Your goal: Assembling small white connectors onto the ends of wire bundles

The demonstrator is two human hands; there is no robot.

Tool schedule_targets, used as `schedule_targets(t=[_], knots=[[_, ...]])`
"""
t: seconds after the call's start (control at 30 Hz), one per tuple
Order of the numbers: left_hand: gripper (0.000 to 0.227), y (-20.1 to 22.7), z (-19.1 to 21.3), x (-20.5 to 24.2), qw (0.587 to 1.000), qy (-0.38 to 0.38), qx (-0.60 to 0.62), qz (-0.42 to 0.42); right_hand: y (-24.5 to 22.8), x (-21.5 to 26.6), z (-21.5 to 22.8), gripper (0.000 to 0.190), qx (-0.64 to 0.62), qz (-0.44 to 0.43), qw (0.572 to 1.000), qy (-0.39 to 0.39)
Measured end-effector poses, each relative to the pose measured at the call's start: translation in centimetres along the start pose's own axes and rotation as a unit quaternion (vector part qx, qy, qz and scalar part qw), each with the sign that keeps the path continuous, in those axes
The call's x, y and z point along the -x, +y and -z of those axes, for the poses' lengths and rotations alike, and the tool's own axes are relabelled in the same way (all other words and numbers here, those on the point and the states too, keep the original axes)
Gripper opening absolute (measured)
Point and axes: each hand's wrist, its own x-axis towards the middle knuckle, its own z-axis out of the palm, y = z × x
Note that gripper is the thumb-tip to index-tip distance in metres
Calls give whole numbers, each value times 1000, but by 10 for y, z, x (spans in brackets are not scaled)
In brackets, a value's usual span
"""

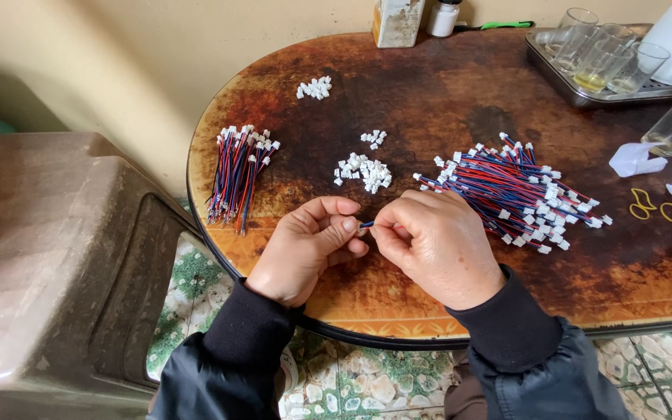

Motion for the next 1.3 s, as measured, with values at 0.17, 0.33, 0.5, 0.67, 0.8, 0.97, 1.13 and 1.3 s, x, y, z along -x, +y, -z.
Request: schedule_targets(t=[0.17, 0.33, 0.5, 0.67, 0.8, 0.97, 1.13, 1.3], knots=[[22, 8, -3, 6, 1000, -1, 9, 13, -2, 0, 0, 17, 22, 11, 1000, 10], [22, 2, -2, 2, 1000, 2, 9, 7, -2, 0, -2, 16, -18, 2, 1000, 20], [22, 4, -1, 2, 1000, 0, 16, 12, 0, 0, -3, 17, -1, 11, 1000, 21], [22, 5, -1, 3, 999, -10, 25, 17, 1, 2, -4, 17, 11, 9, 1000, 22], [22, 5, 0, 4, 999, -9, 26, 19, 0, 2, -5, 16, 7, 10, 999, 29], [22, 1, 2, -1, 1000, -4, 25, 11, -3, 0, -4, 16, -13, 11, 999, 32], [22, -3, 2, -2, 1000, 5, 27, 5, -5, -2, -4, 18, 4, 18, 999, 29], [21, -5, 1, -5, 1000, 12, 7, -12, -2, 0, -7, 18, -12, 3, 1000, 23]])
